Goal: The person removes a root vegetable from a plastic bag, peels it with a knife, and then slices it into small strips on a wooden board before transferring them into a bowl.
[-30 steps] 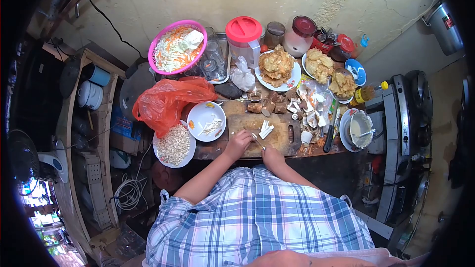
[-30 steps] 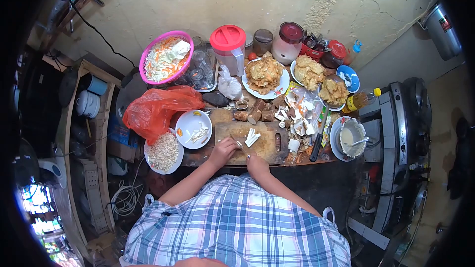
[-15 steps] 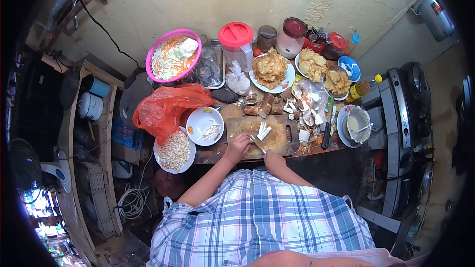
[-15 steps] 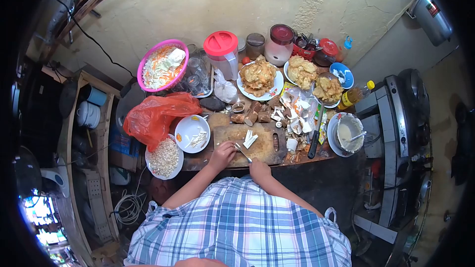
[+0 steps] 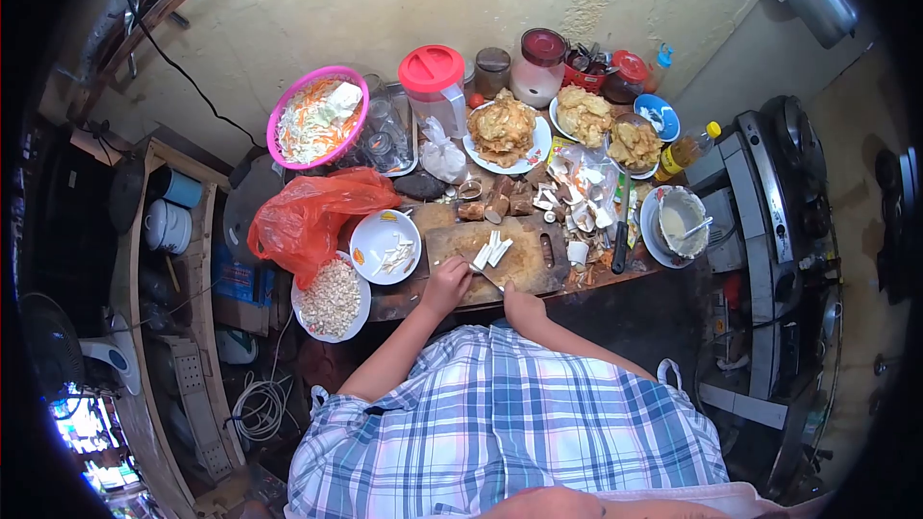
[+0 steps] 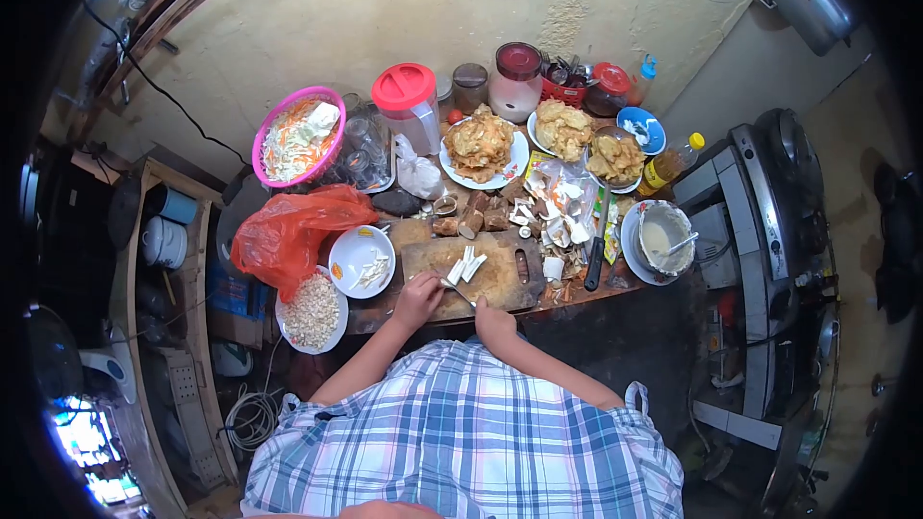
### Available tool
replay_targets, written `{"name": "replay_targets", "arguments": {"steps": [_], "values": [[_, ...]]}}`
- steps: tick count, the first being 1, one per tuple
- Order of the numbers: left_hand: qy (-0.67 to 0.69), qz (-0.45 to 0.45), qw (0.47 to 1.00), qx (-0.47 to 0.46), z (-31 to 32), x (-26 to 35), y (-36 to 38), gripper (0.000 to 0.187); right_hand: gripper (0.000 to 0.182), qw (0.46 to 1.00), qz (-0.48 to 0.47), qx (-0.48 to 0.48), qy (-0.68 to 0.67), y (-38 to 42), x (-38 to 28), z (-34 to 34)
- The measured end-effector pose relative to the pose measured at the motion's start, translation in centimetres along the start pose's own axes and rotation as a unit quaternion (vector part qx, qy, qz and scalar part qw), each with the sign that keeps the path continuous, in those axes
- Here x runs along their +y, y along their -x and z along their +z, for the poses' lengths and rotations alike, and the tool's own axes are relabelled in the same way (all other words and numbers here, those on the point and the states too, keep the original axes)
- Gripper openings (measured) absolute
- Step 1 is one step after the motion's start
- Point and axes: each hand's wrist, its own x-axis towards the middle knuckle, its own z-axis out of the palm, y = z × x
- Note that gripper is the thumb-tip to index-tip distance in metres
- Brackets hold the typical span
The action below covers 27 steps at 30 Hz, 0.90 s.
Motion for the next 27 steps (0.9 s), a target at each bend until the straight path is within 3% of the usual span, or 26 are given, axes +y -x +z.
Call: {"name": "replay_targets", "arguments": {"steps": [3,8,10,12,13,14,16,17,20,22,24,27], "values": [[0.002,-0.008,1.000,0.002,-0.3,0.3,-0.1,0.011,0.023,0.997,-0.031,0.005,-0.070,0.4,1.4,-0.5],[0.025,-0.103,0.993,-0.059,-0.7,0.3,0.4,0.012,0.031,0.990,-0.033,0.007,-0.134,2.5,3.7,-0.9],[0.019,-0.117,0.993,-0.017,-0.2,0.1,0.3,0.012,0.030,0.987,-0.038,0.021,-0.158,3.5,4.2,-1.6],[0.082,-0.247,0.964,0.044,0.2,0.0,0.1,0.018,0.028,0.968,-0.042,0.069,-0.238,4.2,4.6,-2.1],[0.142,-0.258,0.950,0.102,1.1,-0.8,0.1,0.023,0.027,0.958,-0.035,0.090,-0.268,4.2,5.0,-1.9],[0.143,-0.257,0.950,0.101,1.6,-1.8,0.3,0.023,0.027,0.958,-0.033,0.090,-0.269,4.2,5.4,-1.7],[0.196,-0.366,0.909,-0.027,1.2,-2.8,-0.2,0.024,0.027,0.938,-0.048,0.129,-0.317,4.2,5.8,-1.6],[0.162,-0.352,0.917,-0.093,0.9,-3.3,-0.2,0.025,0.027,0.938,-0.046,0.129,-0.317,4.1,6.0,-1.4],[0.132,-0.359,0.919,-0.099,0.9,-3.4,-0.4,0.025,0.029,0.961,-0.027,0.087,-0.263,3.4,5.2,-1.8],[0.125,-0.347,0.927,-0.068,0.9,-2.6,-0.3,0.025,0.032,0.970,-0.067,0.053,-0.229,2.4,4.3,-1.3],[-0.071,-0.186,0.979,-0.044,0.3,-1.7,0.0,0.032,0.033,0.976,-0.070,0.028,-0.203,1.4,3.5,-0.9],[-0.067,-0.206,0.975,-0.051,-0.5,0.4,0.3,0.039,0.031,0.983,-0.048,0.042,-0.172,0.8,2.2,-0.9]]}}
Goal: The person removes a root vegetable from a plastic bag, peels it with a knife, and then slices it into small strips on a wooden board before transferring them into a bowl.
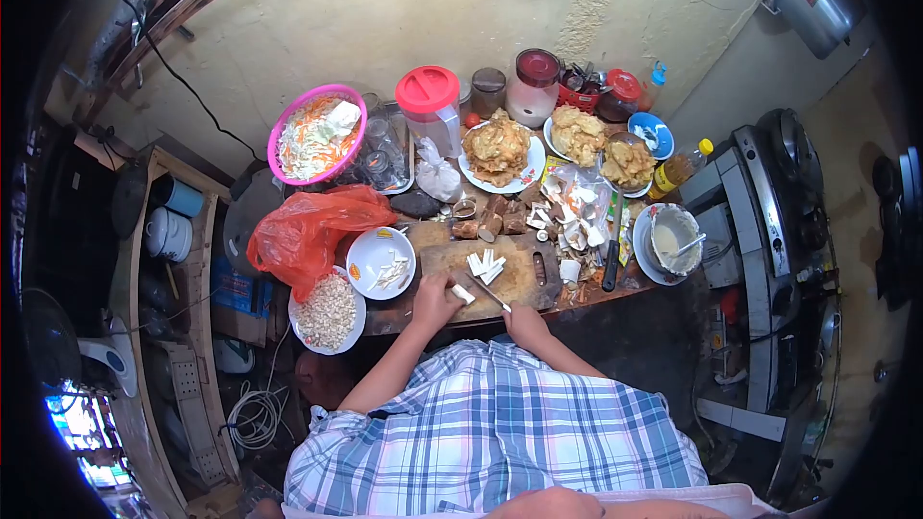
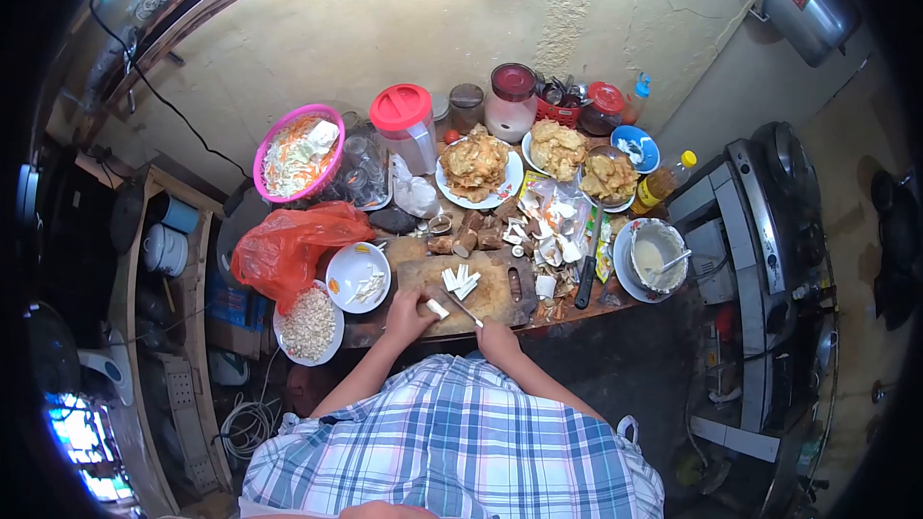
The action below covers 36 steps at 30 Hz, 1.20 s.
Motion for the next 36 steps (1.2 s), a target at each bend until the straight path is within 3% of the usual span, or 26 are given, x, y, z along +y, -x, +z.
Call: {"name": "replay_targets", "arguments": {"steps": [2,4,13,26,36], "values": [[-0.018,0.003,1.000,0.022,0.3,0.3,0.8,0.040,0.029,0.998,0.032,0.056,0.017,0.3,-1.0,-0.2],[-0.038,0.014,0.997,0.072,1.3,0.2,1.5,0.039,0.029,0.999,0.020,0.042,0.022,0.3,-1.2,0.2],[0.009,-0.004,0.994,0.110,2.2,-0.8,1.7,0.024,0.028,0.997,-0.025,0.028,0.071,0.3,-2.8,0.2],[-0.028,0.006,0.996,0.087,2.0,-1.2,0.9,0.012,0.029,0.989,-0.058,0.015,0.134,-0.9,-2.9,-1.9],[-0.022,-0.010,0.996,0.086,1.2,-0.2,0.3,0.010,0.027,0.995,-0.032,0.008,0.093,-0.4,-2.5,-0.5]]}}
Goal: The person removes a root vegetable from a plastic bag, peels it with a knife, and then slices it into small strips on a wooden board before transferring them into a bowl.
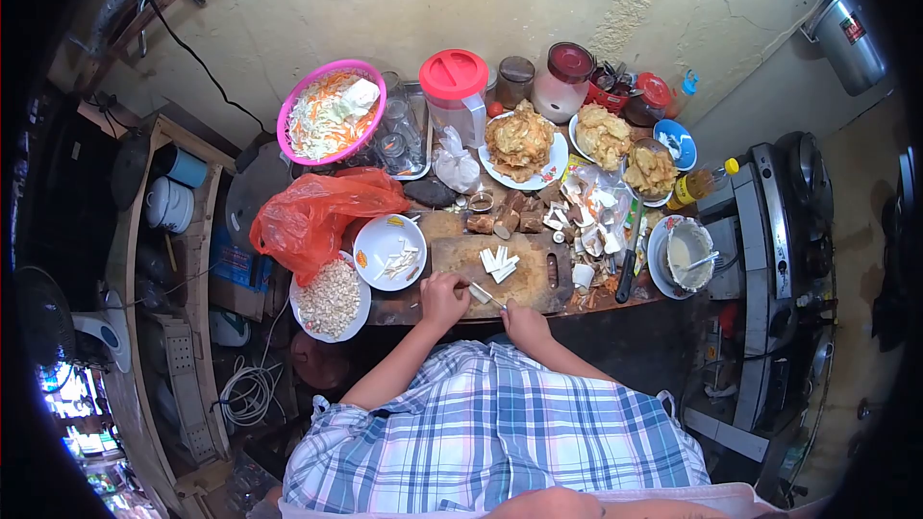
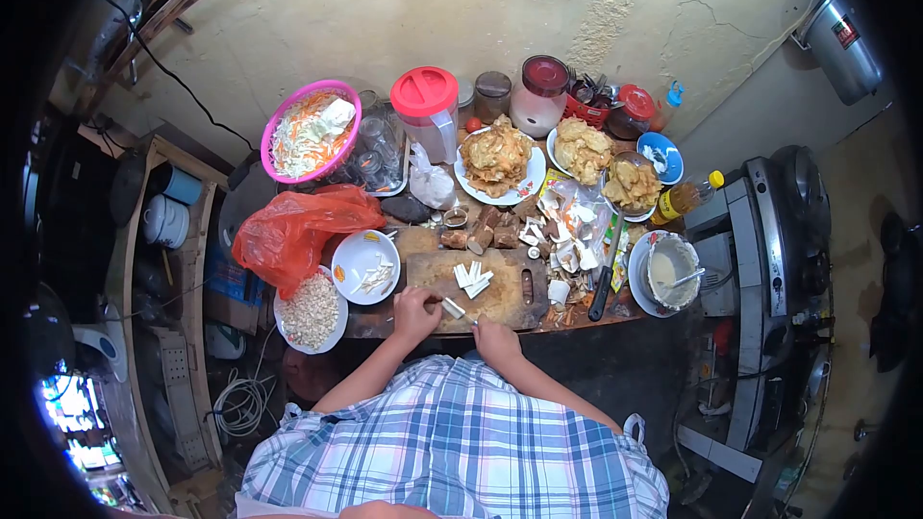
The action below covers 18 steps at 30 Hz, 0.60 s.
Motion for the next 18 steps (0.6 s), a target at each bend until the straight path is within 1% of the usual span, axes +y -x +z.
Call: {"name": "replay_targets", "arguments": {"steps": [2,4,5,7,9,11,12,13,15,18], "values": [[-0.005,-0.013,1.000,0.009,-0.1,0.6,-1.2,0.011,0.026,1.000,-0.002,-0.003,-0.005,0.0,0.0,-0.1],[0.025,0.026,0.996,0.087,0.5,1.3,-3.1,0.011,0.025,1.000,0.000,-0.007,-0.007,0.2,0.0,0.2],[0.024,0.026,0.996,0.086,1.1,1.5,-4.0,0.011,0.025,1.000,0.001,-0.007,-0.008,0.1,0.1,0.3],[0.171,0.011,0.980,0.097,3.1,1.5,-5.8,0.012,0.025,1.000,0.003,-0.009,-0.011,0.1,0.2,0.5],[0.176,0.023,0.981,0.075,4.0,1.6,-6.6,0.013,0.025,1.000,0.006,-0.010,-0.013,0.1,0.3,0.9],[0.197,-0.012,0.980,0.008,4.4,2.0,-7.2,0.016,0.025,1.000,0.015,-0.019,-0.016,0.1,0.4,1.3],[0.214,0.042,0.975,0.051,4.9,1.9,-7.5,0.015,0.025,1.000,0.016,-0.018,-0.017,0.2,0.4,1.4],[0.214,0.043,0.975,0.050,5.3,1.7,-7.5,0.015,0.025,0.999,0.017,-0.021,-0.018,0.2,0.4,1.5],[0.222,0.016,0.974,0.031,5.6,1.4,-7.4,0.016,0.025,0.999,0.020,-0.024,-0.020,0.0,0.3,1.5],[0.214,0.014,0.977,0.017,5.9,1.0,-7.6,0.017,0.024,0.999,0.031,-0.040,-0.010,-0.1,-0.1,1.4]]}}
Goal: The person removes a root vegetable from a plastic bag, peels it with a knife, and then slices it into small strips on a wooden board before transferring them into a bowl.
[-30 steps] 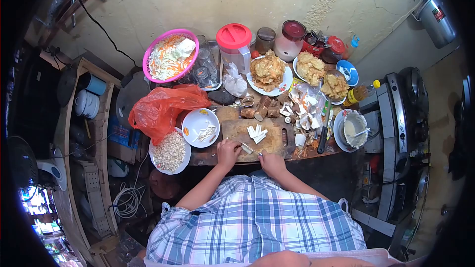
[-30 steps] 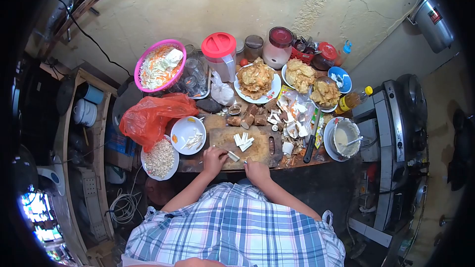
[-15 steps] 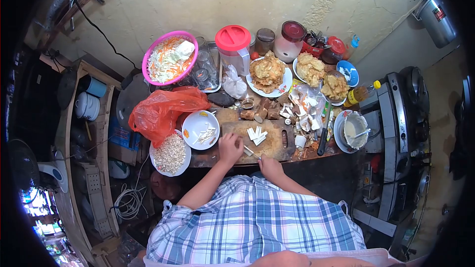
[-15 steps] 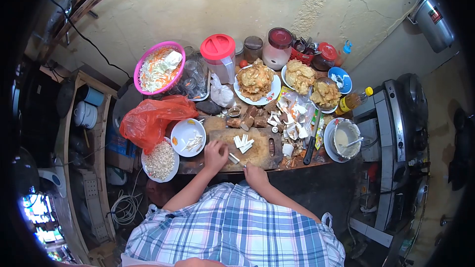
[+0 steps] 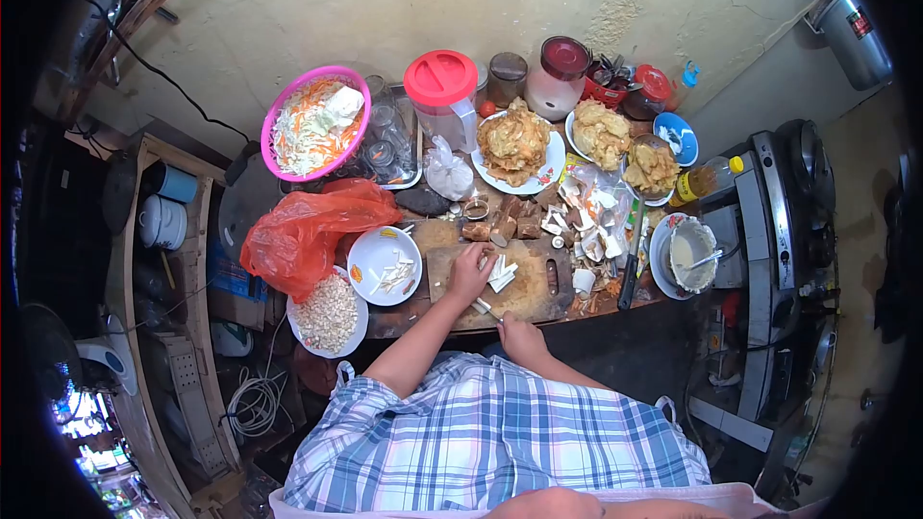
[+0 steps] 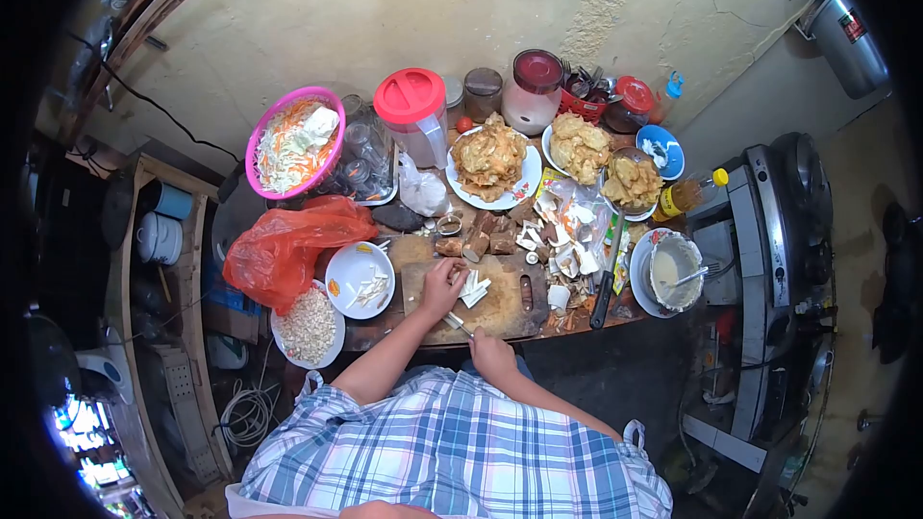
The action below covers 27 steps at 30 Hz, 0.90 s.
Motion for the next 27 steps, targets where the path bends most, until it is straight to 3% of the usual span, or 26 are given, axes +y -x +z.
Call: {"name": "replay_targets", "arguments": {"steps": [8,10,12,14,22,25,27], "values": [[-0.027,-0.015,0.999,-0.033,-0.1,-0.9,0.6,0.016,0.023,0.999,-0.014,0.033,0.001,-0.2,0.2,1.9],[-0.040,0.035,0.996,-0.074,-0.4,-1.4,1.1,0.016,0.023,1.000,-0.011,0.021,0.016,-0.5,0.6,2.9],[-0.038,0.032,0.998,-0.048,0.2,-1.4,0.7,0.017,0.024,1.000,-0.009,0.016,0.026,-0.7,0.4,2.8],[-0.034,0.028,0.999,-0.019,0.0,-1.0,0.3,0.017,0.026,0.998,-0.020,0.029,-0.052,-0.3,0.0,0.7],[-0.026,0.021,0.990,-0.135,-2.2,2.0,-1.5,0.027,0.034,0.981,-0.019,0.021,-0.192,0.2,0.3,0.0],[-0.037,0.058,0.996,-0.061,-4.5,1.8,0.2,0.027,0.035,0.982,-0.020,0.014,-0.185,0.8,0.8,-0.5],[-0.039,0.054,0.995,-0.077,-6.5,1.1,2.6,0.029,0.035,0.985,-0.009,0.007,-0.170,1.2,1.5,-0.7]]}}
